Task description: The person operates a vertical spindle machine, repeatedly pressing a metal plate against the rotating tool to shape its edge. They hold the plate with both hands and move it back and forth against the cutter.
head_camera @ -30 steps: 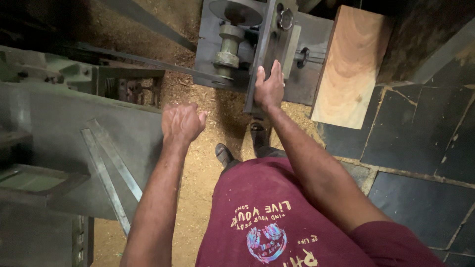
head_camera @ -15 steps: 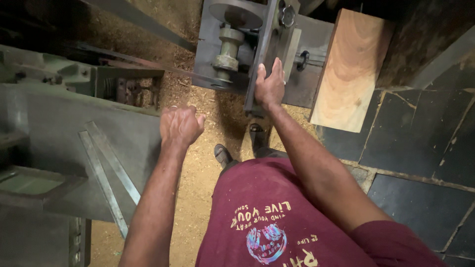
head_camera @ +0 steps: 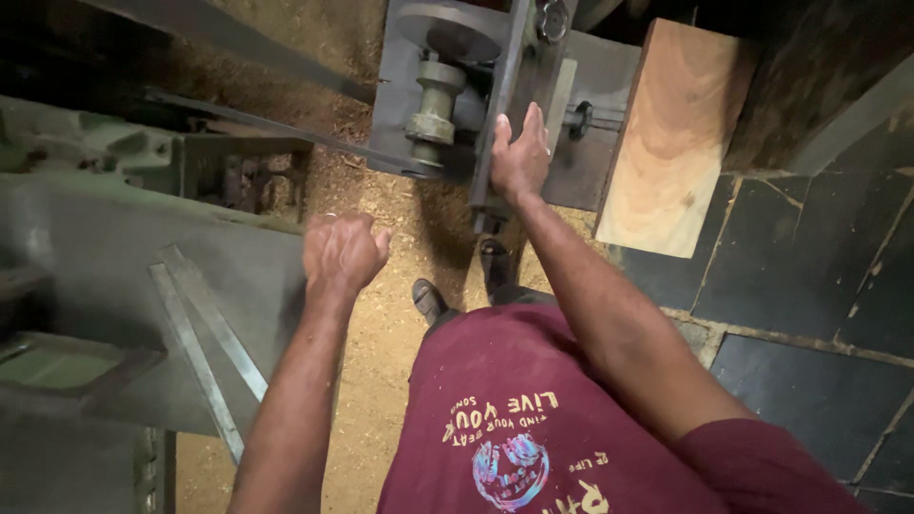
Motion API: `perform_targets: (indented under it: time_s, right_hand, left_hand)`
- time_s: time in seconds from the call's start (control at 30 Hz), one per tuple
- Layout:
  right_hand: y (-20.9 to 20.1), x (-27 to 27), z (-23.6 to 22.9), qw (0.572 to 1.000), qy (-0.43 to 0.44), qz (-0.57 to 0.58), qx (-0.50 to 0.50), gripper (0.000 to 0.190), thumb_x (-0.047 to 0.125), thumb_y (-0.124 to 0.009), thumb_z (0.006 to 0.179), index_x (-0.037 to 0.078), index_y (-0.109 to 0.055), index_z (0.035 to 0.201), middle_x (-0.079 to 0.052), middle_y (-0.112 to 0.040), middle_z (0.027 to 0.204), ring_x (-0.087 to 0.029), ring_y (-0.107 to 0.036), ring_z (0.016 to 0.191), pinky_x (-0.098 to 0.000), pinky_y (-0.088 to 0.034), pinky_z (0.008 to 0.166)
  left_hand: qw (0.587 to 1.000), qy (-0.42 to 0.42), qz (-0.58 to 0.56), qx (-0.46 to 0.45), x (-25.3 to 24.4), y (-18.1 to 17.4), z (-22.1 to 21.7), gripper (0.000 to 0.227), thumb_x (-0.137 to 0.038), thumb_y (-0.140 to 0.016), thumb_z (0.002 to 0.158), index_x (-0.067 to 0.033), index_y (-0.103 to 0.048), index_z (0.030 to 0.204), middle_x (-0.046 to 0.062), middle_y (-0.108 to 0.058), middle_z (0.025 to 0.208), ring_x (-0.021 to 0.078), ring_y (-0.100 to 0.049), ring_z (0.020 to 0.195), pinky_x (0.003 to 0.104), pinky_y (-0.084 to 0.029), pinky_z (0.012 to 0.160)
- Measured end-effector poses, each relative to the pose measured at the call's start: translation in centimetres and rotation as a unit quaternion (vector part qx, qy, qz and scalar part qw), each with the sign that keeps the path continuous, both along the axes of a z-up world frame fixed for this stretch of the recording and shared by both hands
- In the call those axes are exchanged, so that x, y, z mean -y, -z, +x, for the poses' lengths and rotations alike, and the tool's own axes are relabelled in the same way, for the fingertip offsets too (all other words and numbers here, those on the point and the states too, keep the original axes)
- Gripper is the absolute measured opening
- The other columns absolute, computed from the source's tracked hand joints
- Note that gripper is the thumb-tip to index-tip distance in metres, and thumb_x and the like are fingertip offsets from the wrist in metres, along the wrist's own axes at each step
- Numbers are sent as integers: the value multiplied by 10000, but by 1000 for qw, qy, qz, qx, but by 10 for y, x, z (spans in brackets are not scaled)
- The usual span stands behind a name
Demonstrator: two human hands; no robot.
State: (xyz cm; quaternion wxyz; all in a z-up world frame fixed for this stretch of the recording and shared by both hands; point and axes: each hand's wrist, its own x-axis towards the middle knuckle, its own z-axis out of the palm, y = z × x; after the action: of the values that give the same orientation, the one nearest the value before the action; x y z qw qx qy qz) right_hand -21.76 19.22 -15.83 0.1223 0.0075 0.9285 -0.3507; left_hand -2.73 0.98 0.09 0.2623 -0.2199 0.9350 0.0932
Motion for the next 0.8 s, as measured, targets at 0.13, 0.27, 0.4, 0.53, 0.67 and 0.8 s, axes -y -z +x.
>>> perform_targets:
  time_s: [0.13,0.27,0.4,0.53,0.67,0.8]
  right_hand:
    - [7,1,-7,1000,5,2,-17,713,466,-544,1013,15,-395,1545,-212,-452,1576,-416,-417,1456,-437,-329,1210]
    - [11,2,-14,1000,1,-2,-24,707,462,-549,1022,10,-397,1545,-216,-448,1580,-416,-409,1467,-439,-315,1222]
    - [12,3,-20,1000,5,-4,-24,709,467,-545,1016,18,-401,1544,-208,-448,1583,-416,-406,1470,-439,-312,1221]
    - [9,4,-27,1000,2,-6,-25,711,474,-531,1021,16,-393,1547,-208,-441,1587,-415,-406,1470,-442,-305,1221]
    - [5,8,-36,1000,1,4,-10,715,480,-524,1020,20,-385,1550,-199,-438,1592,-421,-396,1466,-439,-319,1208]
    - [3,10,-46,1000,1,5,-2,717,478,-514,1018,14,-384,1549,-195,-446,1590,-413,-412,1460,-433,-335,1203]
  left_hand:
    - [999,5,-13,-40,0,2,2,353,-457,-691,922,-121,-789,960,160,-763,852,289,-721,747,463,-471,948]
    - [999,-16,-6,-28,-1,2,1,353,-450,-698,917,-109,-783,950,164,-761,879,309,-726,776,457,-494,887]
    - [998,16,-29,-52,-1,3,-1,344,-440,-711,893,-109,-787,945,158,-763,897,301,-729,796,457,-482,922]
    - [998,21,-29,-52,-1,2,-2,339,-436,-712,893,-109,-788,942,145,-765,914,304,-724,847,452,-487,886]
    - [997,33,-33,-61,-1,2,-3,329,-425,-714,888,-108,-789,939,130,-770,920,288,-729,833,453,-489,898]
    - [999,11,-26,-22,0,1,-4,344,-447,-711,905,-114,-786,952,135,-767,901,288,-727,819,448,-493,872]
